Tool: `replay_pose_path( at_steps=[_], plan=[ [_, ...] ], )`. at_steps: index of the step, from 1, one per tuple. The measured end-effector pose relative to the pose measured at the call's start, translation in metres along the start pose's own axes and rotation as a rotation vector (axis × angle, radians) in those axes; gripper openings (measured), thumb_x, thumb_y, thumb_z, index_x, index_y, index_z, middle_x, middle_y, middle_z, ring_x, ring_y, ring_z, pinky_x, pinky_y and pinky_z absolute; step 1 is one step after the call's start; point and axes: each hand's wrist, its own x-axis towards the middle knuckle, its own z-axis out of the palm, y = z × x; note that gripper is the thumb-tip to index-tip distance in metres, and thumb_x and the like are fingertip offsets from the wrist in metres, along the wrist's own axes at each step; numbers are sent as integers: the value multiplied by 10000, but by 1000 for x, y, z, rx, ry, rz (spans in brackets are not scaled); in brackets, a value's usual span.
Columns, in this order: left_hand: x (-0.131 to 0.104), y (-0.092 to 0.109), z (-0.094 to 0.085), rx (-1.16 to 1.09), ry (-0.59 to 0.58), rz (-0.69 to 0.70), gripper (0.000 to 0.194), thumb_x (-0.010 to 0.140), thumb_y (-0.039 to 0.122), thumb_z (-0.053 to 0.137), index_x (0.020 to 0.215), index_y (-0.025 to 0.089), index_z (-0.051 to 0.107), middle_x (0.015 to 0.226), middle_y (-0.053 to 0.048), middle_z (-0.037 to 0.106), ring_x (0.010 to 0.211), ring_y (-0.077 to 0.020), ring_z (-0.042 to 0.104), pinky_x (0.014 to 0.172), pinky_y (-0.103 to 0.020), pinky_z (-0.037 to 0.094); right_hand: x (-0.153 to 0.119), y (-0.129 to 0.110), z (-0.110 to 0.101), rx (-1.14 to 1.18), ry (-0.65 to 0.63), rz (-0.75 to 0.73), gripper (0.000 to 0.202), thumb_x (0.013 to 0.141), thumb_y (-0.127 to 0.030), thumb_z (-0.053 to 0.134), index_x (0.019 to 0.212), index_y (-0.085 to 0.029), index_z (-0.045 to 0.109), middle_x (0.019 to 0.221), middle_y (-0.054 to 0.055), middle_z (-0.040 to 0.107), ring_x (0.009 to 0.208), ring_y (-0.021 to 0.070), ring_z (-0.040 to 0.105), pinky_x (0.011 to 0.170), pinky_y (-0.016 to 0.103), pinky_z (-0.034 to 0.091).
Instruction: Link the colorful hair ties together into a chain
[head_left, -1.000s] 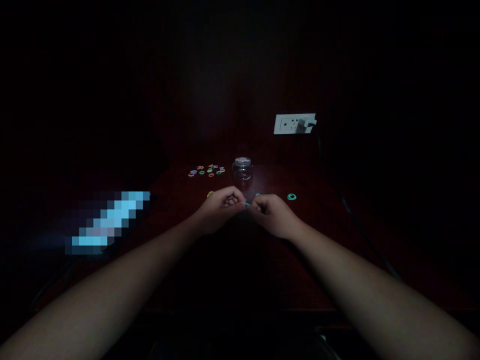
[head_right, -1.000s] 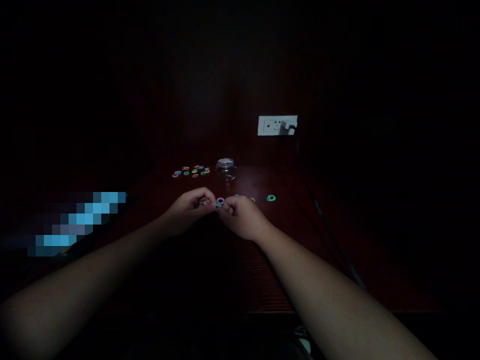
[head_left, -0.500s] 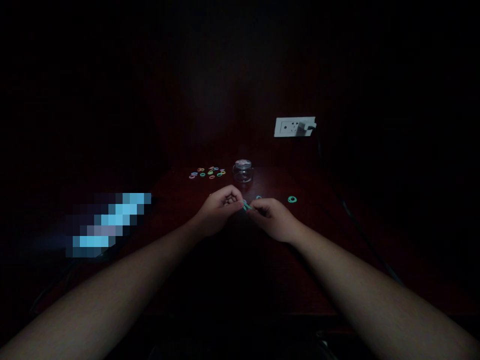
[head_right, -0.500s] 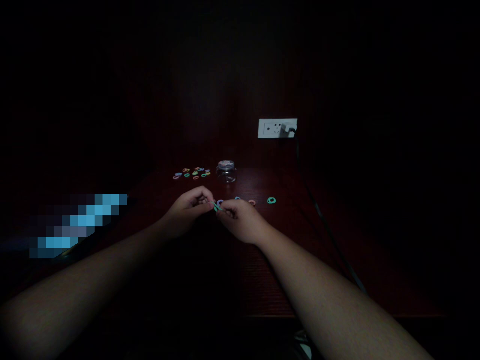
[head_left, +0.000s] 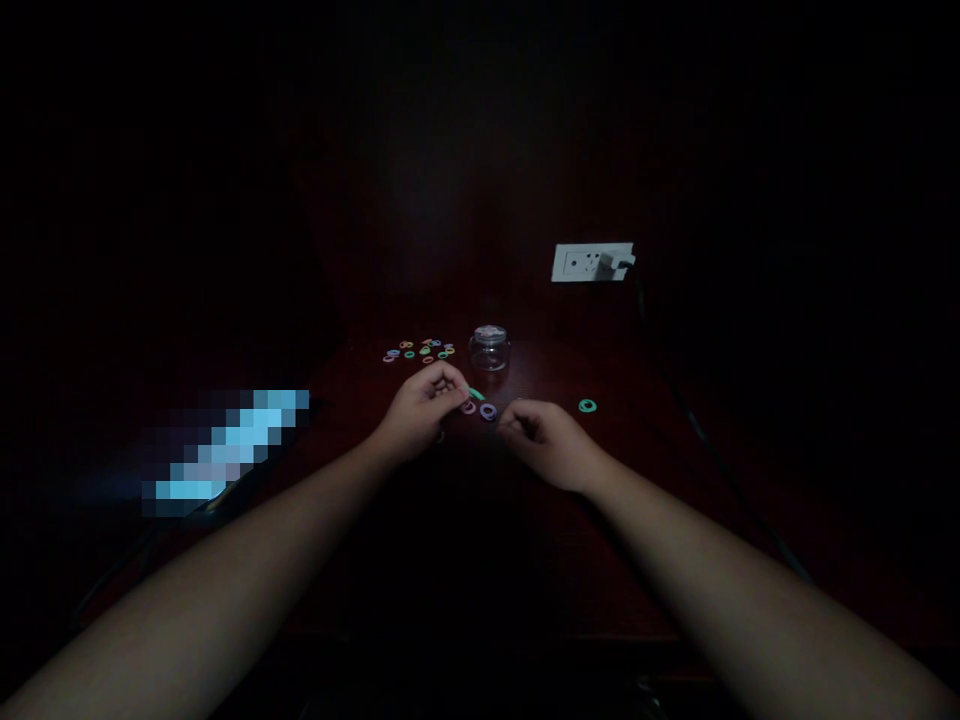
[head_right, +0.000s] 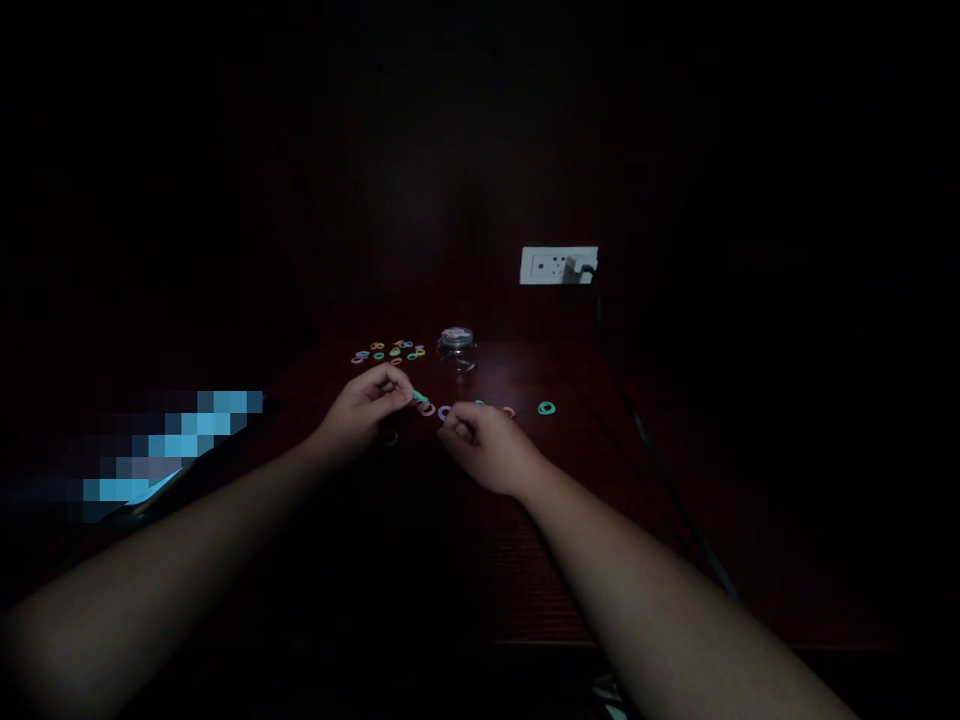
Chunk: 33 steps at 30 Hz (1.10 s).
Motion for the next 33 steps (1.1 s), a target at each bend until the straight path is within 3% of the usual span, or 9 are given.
replay_pose_path(
  at_steps=[5, 11, 17, 23, 33],
  plan=[
    [-8, 2, 7, 59, -111, -33, 126, 728, 241, 612, 747, 138, 543, 692, 9, 568, 599, -85, 501, 556, -201, 377, 1, -2, 0, 55, 85, 12, 108, 760, -267, 530, 781, -163, 513, 567, -48, 438, 504, 73, 377, 471, 190, 284],
    [-11, 1, 8, 66, -153, -65, 168, 739, 292, 608, 775, 141, 543, 705, -2, 570, 587, -92, 488, 529, -203, 356, -1, -5, -1, 96, 63, -21, 141, 738, -263, 569, 825, -168, 512, 593, -49, 440, 514, 72, 384, 486, 193, 309],
    [-11, 4, 10, 57, -155, -94, 152, 744, 280, 603, 771, 142, 544, 635, 24, 520, 548, -77, 446, 506, -191, 331, -1, -6, -2, 103, 87, -38, 94, 786, -257, 511, 797, -164, 509, 593, -39, 438, 514, 75, 372, 484, 199, 300],
    [-11, 2, 11, 54, -230, -92, 160, 749, 280, 611, 801, 135, 568, 699, 10, 530, 623, -79, 464, 564, -192, 350, 1, -4, -2, 36, 126, -40, 98, 804, -235, 475, 770, -159, 525, 602, -24, 480, 544, 88, 416, 516, 209, 326],
    [-9, -1, 10, 57, -194, -76, 159, 764, 284, 588, 808, 138, 545, 688, 21, 518, 598, -75, 452, 534, -183, 340, 1, -3, -2, 43, 110, -21, 87, 797, -228, 473, 776, -158, 519, 587, -32, 470, 520, 80, 406, 486, 197, 308]
  ],
)
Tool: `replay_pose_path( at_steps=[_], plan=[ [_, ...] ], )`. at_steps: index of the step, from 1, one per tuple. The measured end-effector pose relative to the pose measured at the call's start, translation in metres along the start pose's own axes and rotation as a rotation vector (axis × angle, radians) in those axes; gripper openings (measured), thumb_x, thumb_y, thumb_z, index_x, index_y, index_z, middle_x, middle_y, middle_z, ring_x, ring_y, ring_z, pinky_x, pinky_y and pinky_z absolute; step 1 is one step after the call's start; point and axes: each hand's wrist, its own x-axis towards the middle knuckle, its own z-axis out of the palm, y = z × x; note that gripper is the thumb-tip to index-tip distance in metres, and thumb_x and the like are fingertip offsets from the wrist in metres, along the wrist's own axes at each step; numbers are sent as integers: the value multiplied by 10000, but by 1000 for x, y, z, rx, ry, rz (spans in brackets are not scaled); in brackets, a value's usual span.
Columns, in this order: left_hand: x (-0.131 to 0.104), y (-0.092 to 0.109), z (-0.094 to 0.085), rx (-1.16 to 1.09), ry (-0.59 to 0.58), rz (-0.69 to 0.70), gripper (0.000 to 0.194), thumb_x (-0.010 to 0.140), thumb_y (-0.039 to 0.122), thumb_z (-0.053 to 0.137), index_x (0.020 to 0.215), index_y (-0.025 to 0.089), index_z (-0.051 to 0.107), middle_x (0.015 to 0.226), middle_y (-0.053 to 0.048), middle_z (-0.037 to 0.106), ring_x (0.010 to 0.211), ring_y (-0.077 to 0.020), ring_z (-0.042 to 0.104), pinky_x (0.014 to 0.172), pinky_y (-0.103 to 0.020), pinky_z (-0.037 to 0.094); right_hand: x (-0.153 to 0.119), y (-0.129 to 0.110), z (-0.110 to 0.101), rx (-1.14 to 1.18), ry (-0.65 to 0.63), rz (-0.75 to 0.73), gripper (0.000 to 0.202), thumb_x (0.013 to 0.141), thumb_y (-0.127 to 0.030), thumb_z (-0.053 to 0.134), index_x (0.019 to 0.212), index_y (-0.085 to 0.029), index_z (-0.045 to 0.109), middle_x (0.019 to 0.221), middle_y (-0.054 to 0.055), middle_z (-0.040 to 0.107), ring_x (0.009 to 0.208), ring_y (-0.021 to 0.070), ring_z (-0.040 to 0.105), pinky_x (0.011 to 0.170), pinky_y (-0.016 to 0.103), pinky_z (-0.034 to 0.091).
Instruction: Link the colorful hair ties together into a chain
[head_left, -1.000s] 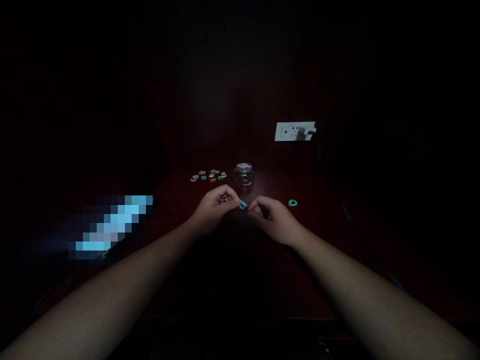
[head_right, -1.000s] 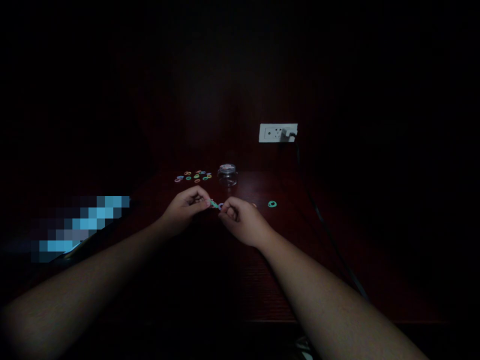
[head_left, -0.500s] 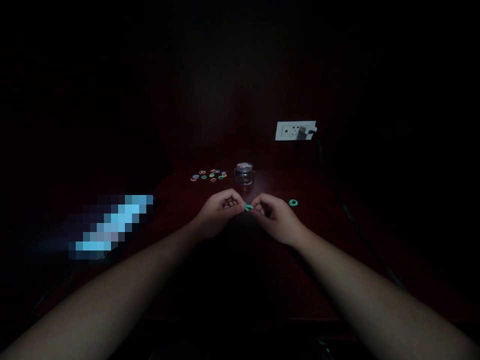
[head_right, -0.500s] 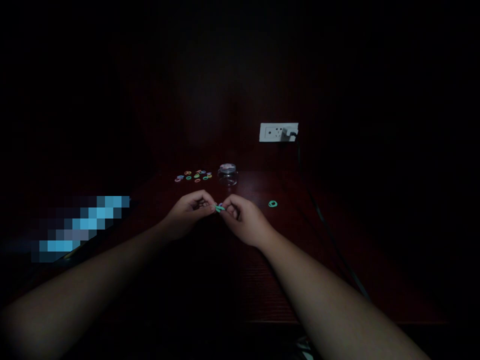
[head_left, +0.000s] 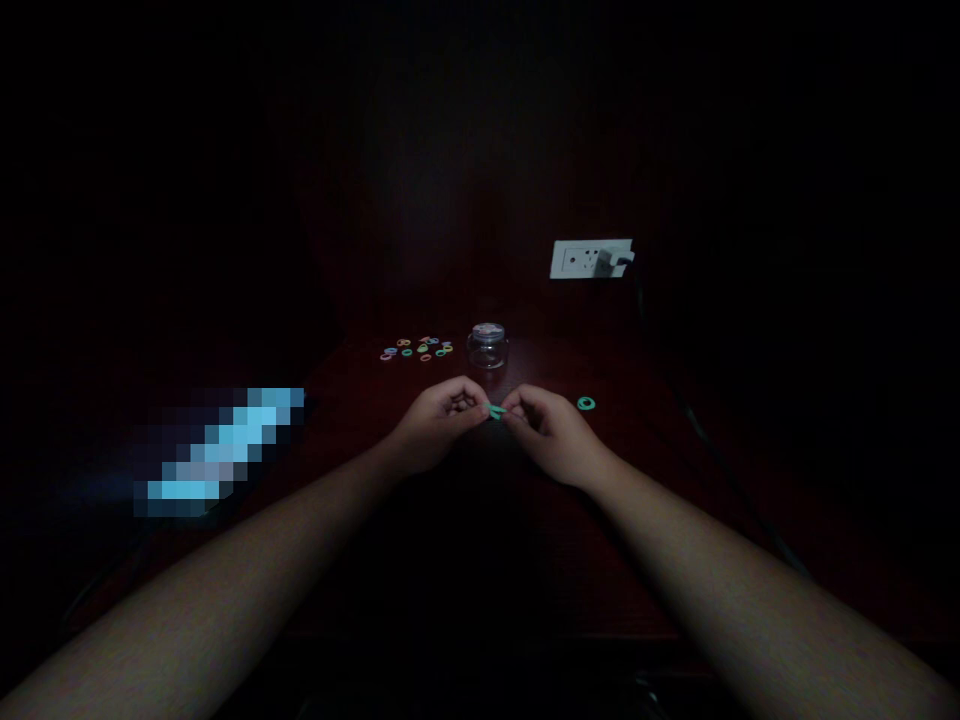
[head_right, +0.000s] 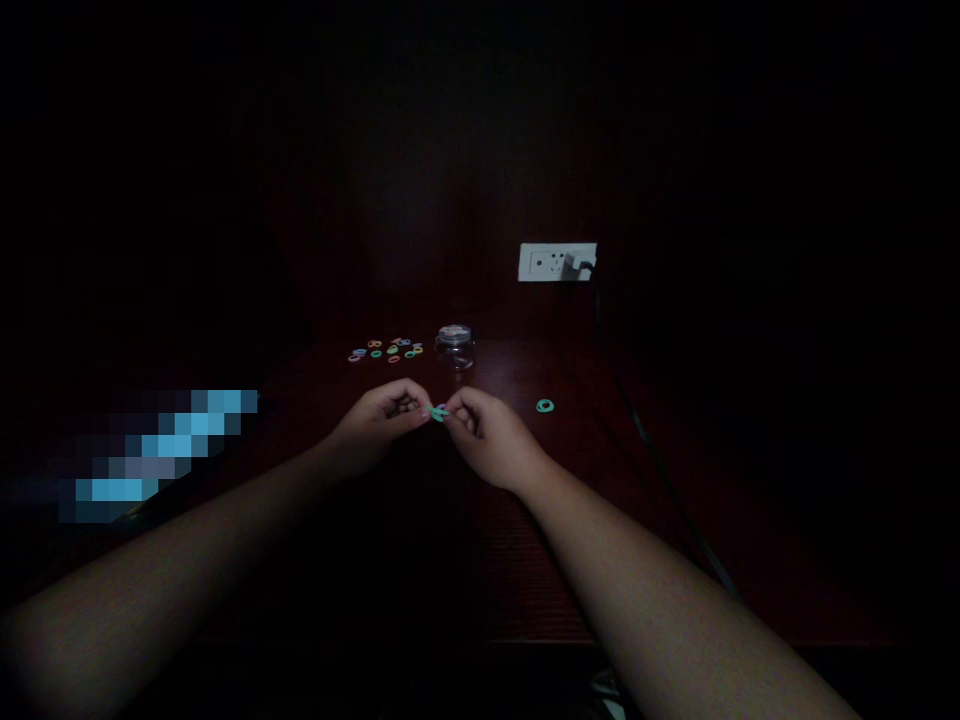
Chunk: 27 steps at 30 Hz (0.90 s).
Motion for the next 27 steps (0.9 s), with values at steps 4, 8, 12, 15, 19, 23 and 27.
replay_pose_path(
  at_steps=[4, 8, 12, 15, 19, 23, 27],
  plan=[
    [0, 1, 0, -25, -5, 0, 152, 768, 272, 584, 809, 135, 534, 687, 25, 521, 588, -67, 447, 527, -174, 336, 0, 2, 1, 35, -30, 9, 68, 778, -227, 493, 779, -162, 514, 577, -41, 461, 498, 71, 388, 474, 192, 295],
    [0, 1, 1, -38, -9, -7, 152, 763, 268, 589, 811, 136, 532, 701, 21, 534, 599, -70, 464, 537, -177, 347, 0, 2, 1, 40, -25, 14, 64, 757, -228, 517, 765, -164, 515, 569, -43, 463, 497, 71, 394, 478, 194, 297],
    [0, 0, 1, -17, -2, 3, 154, 758, 270, 589, 810, 136, 534, 710, 14, 539, 606, -76, 472, 540, -184, 352, 0, 0, 1, 40, -12, 29, 114, 733, -265, 561, 743, -164, 509, 567, -46, 457, 497, 71, 389, 478, 197, 298],
    [0, 0, 1, -9, -7, -5, 156, 761, 273, 583, 815, 136, 531, 693, 19, 525, 586, -70, 455, 523, -180, 337, 0, 0, 0, 15, 8, 44, 153, 717, -292, 587, 709, -160, 510, 564, -43, 451, 496, 72, 381, 472, 199, 292],
    [0, -1, 0, 12, -18, 1, 160, 765, 285, 580, 812, 141, 529, 682, 23, 507, 582, -71, 443, 522, -184, 330, 1, 2, -1, -15, 48, 39, 142, 740, -272, 558, 671, -158, 509, 553, -39, 448, 499, 73, 374, 476, 201, 288],
    [0, -3, 0, 54, -23, 13, 167, 773, 298, 575, 826, 145, 536, 722, 7, 530, 629, -85, 466, 567, -201, 354, 2, 1, -1, -8, 59, 26, 122, 753, -247, 537, 674, -160, 503, 556, -39, 438, 508, 75, 373, 475, 199, 285],
    [-1, -4, 0, 53, -34, 5, 173, 771, 307, 574, 828, 149, 532, 736, -1, 545, 644, -97, 485, 583, -214, 368, 2, 0, -1, 25, 55, 15, 124, 764, -242, 520, 675, -160, 495, 560, -40, 424, 504, 73, 366, 472, 200, 285]
  ],
)
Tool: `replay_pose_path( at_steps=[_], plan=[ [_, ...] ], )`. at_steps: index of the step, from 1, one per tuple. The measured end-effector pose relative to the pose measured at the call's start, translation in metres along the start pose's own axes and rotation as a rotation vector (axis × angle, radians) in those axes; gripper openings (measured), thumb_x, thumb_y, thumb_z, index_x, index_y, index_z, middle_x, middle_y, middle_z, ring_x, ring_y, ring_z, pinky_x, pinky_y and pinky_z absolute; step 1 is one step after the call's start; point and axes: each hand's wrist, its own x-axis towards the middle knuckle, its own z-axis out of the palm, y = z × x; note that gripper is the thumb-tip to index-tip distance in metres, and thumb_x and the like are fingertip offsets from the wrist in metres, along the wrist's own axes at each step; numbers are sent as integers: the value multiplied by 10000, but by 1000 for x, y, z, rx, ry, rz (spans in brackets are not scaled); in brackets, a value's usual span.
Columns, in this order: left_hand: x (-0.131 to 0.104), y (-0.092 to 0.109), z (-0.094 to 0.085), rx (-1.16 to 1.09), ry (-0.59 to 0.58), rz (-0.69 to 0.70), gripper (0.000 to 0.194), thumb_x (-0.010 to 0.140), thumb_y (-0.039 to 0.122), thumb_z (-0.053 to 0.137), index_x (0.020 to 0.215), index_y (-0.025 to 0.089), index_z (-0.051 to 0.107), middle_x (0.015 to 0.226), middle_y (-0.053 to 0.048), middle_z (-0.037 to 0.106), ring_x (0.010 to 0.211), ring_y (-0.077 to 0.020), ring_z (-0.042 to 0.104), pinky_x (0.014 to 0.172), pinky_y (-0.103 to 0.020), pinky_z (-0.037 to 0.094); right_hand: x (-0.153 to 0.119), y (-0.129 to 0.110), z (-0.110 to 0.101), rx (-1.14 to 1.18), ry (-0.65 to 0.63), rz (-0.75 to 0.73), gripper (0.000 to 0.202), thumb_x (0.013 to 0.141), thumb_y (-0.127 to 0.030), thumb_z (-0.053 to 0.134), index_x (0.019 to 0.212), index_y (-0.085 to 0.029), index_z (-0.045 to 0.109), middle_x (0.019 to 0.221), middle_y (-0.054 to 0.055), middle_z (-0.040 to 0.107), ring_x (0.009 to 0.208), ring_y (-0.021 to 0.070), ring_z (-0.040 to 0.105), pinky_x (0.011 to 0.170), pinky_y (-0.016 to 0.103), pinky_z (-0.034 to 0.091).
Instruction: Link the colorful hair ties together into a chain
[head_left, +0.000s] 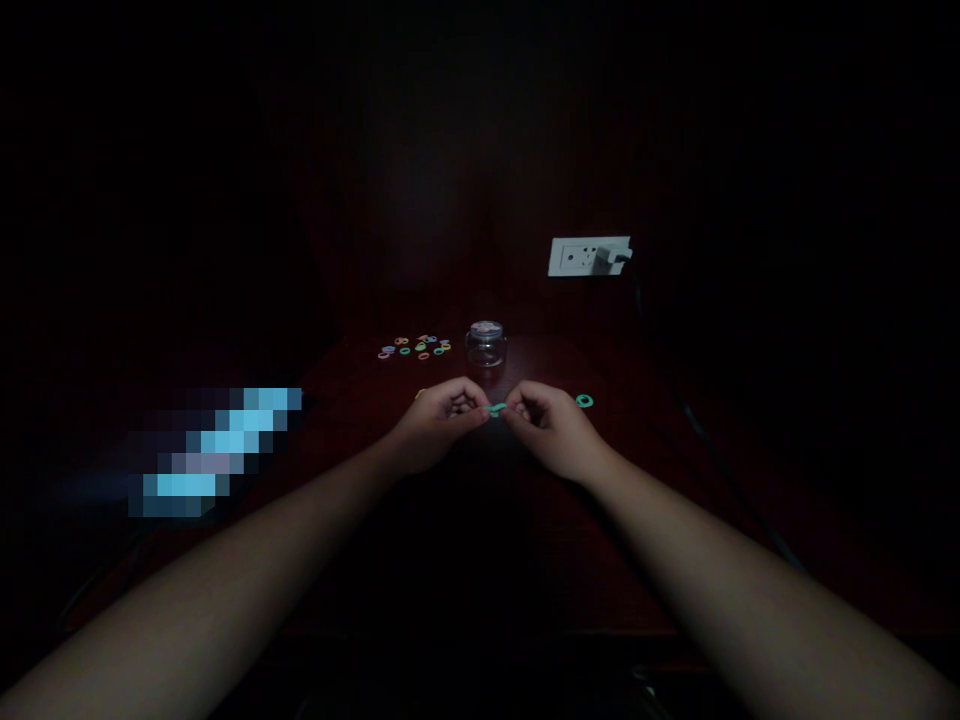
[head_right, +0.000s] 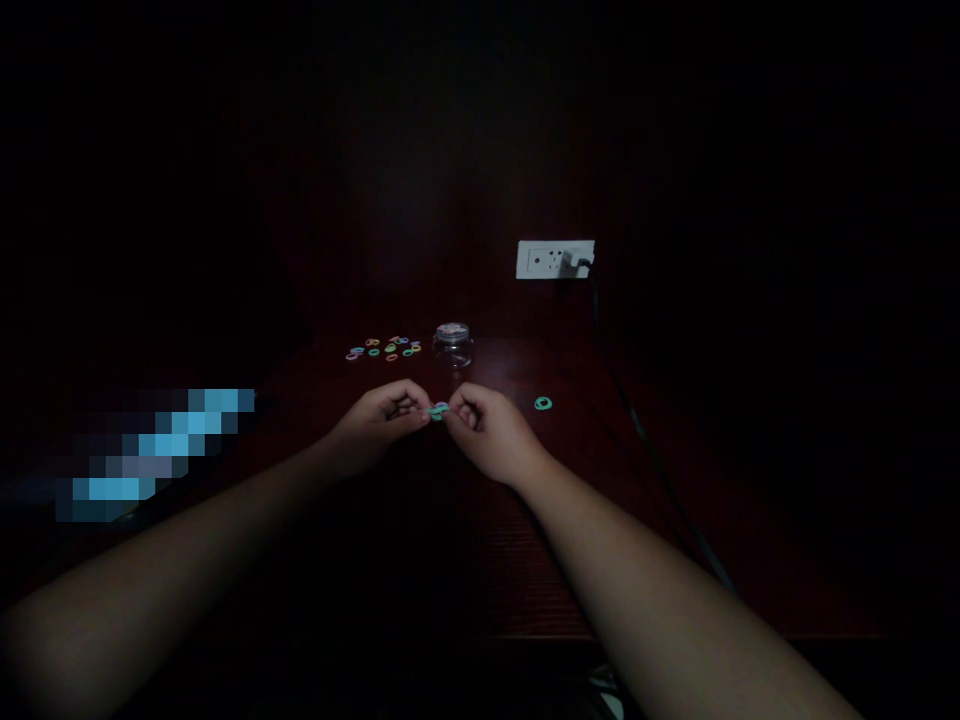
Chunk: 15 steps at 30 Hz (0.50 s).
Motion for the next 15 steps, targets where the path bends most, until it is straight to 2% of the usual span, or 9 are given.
replay_pose_path(
  at_steps=[4, 9, 15],
  plan=[
    [0, 1, 0, -6, 4, -5, 174, 769, 308, 578, 822, 148, 534, 709, 7, 536, 614, -89, 471, 561, -207, 353, 0, -2, 0, 42, 2, 0, 79, 747, -225, 539, 725, -161, 498, 582, -40, 439, 514, 73, 380, 479, 198, 299],
    [0, 3, 0, -16, 10, -3, 176, 770, 308, 575, 825, 144, 544, 722, 3, 546, 621, -91, 482, 552, -202, 356, -3, -5, 0, 146, -75, 10, 85, 750, -210, 530, 809, -153, 507, 591, -45, 431, 505, 68, 367, 460, 191, 285],
    [1, 3, 0, -42, 17, -12, 167, 762, 285, 588, 817, 136, 537, 718, 8, 546, 613, -78, 474, 549, -189, 351, -3, -5, -1, 37, -33, -30, 41, 748, -184, 510, 729, -151, 525, 566, -39, 431, 505, 71, 373, 471, 197, 292]
  ],
)
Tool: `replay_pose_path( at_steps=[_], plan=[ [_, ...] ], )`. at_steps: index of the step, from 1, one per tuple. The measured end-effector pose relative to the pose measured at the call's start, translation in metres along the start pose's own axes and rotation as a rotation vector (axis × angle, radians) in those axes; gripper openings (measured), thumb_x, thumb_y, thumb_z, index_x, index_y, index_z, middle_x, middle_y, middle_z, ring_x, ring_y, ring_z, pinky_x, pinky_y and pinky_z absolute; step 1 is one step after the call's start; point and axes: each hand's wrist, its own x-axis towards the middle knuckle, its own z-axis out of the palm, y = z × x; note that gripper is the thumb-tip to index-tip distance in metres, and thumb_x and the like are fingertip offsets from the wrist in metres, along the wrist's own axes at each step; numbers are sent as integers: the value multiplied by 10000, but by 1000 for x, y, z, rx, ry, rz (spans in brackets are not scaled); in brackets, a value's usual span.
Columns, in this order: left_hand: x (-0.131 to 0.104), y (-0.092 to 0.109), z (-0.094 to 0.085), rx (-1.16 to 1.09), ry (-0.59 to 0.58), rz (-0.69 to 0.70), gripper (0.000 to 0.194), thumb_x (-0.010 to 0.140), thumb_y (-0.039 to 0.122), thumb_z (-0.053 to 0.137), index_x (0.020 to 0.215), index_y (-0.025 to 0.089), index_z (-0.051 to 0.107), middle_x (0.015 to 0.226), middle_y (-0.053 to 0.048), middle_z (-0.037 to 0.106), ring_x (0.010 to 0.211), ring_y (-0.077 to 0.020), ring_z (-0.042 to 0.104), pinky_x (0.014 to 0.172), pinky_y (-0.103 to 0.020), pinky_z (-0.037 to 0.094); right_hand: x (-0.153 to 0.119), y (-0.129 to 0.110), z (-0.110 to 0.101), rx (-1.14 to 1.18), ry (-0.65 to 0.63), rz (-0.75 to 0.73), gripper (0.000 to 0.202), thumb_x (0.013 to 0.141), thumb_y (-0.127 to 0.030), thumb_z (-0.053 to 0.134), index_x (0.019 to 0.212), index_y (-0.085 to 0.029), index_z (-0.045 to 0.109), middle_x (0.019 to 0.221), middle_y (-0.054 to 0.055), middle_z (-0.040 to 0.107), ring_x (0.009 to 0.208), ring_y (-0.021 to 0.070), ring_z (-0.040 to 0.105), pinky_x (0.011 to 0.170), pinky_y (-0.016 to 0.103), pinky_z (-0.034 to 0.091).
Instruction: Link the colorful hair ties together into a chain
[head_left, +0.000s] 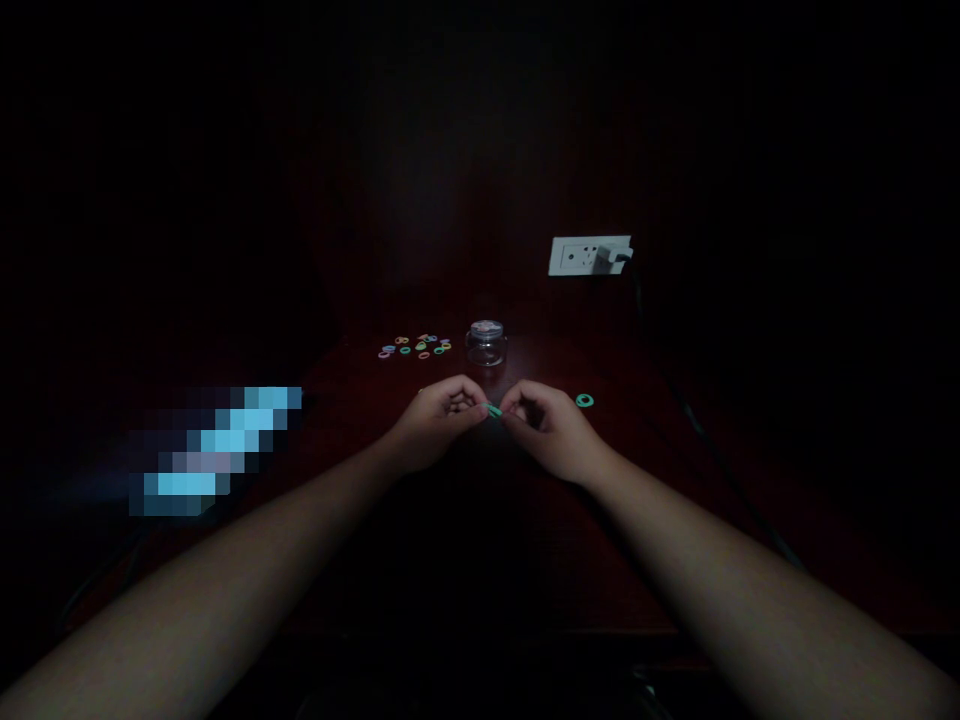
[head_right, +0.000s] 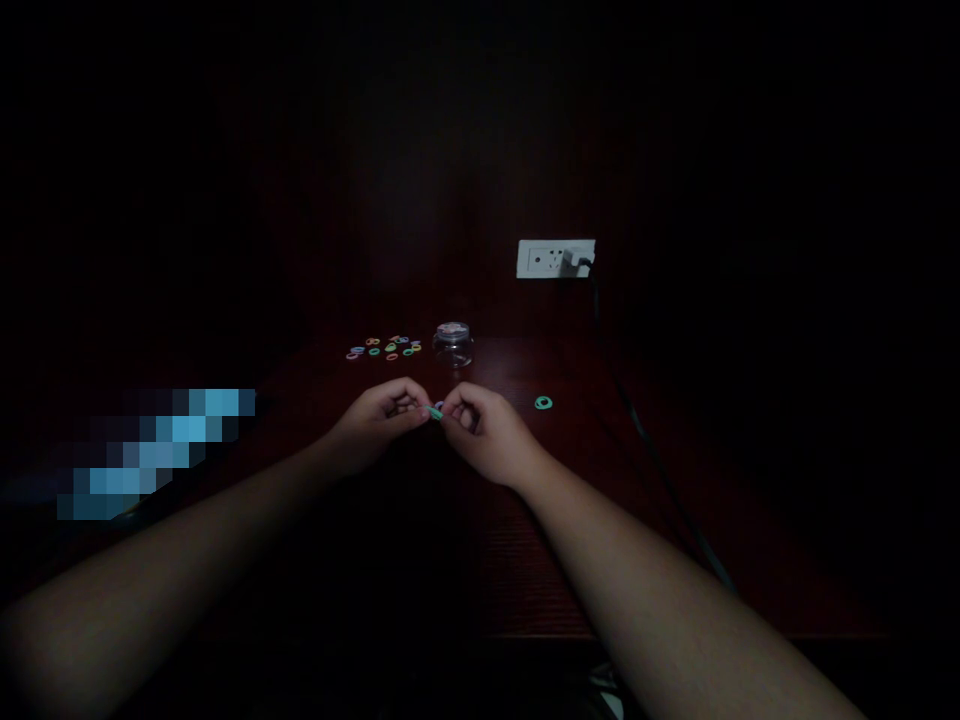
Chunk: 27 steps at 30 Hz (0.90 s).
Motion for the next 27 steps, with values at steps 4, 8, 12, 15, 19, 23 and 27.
replay_pose_path(
  at_steps=[4, 8, 12, 15, 19, 23, 27],
  plan=[
    [-1, 2, 1, 16, -15, -5, 171, 760, 291, 588, 820, 136, 546, 706, 11, 533, 610, -78, 464, 553, -191, 350, 1, 2, 0, -19, 56, 1, 42, 735, -190, 518, 712, -155, 522, 575, -33, 440, 512, 75, 387, 473, 198, 303],
    [-3, 5, 3, 33, -41, -25, 176, 751, 299, 594, 812, 140, 550, 655, 28, 496, 560, -67, 430, 510, -181, 321, 2, 5, 0, -23, 97, 51, 38, 718, -197, 526, 706, -165, 510, 554, -38, 448, 488, 75, 388, 461, 199, 297],
    [-4, 6, 6, 44, -41, -30, 180, 742, 302, 598, 806, 140, 552, 659, 23, 504, 554, -70, 437, 500, -183, 323, 1, 8, 2, -13, 90, 62, 57, 700, -197, 539, 697, -170, 489, 553, -45, 438, 477, 68, 373, 452, 194, 294],
    [-4, 7, 5, 50, -43, -40, 176, 743, 299, 597, 809, 141, 555, 655, 24, 507, 553, -68, 442, 500, -179, 329, 2, 9, 4, 15, 83, 64, 67, 693, -191, 544, 724, -169, 489, 571, -43, 446, 489, 68, 384, 457, 191, 309],
    [-4, 6, 4, 84, -20, -28, 185, 746, 307, 595, 814, 139, 559, 677, 15, 527, 570, -71, 456, 515, -183, 349, 3, 7, 3, 29, 67, 73, 93, 694, -174, 534, 784, -149, 536, 610, -26, 480, 529, 76, 425, 490, 196, 344],
    [-3, 5, 3, 142, 15, 6, 192, 750, 318, 586, 816, 139, 570, 667, 18, 524, 560, -66, 448, 496, -175, 337, 3, 5, 3, -6, 18, 90, 73, 719, -186, 506, 730, -141, 562, 582, -24, 483, 520, 77, 413, 483, 198, 326],
    [-4, 7, 4, 180, 25, 12, 184, 745, 311, 584, 807, 138, 578, 657, 17, 530, 555, -69, 453, 489, -175, 341, 2, 4, 2, -47, -5, 74, 31, 708, -170, 514, 684, -151, 521, 563, -32, 461, 525, 76, 400, 481, 190, 313]
  ],
)
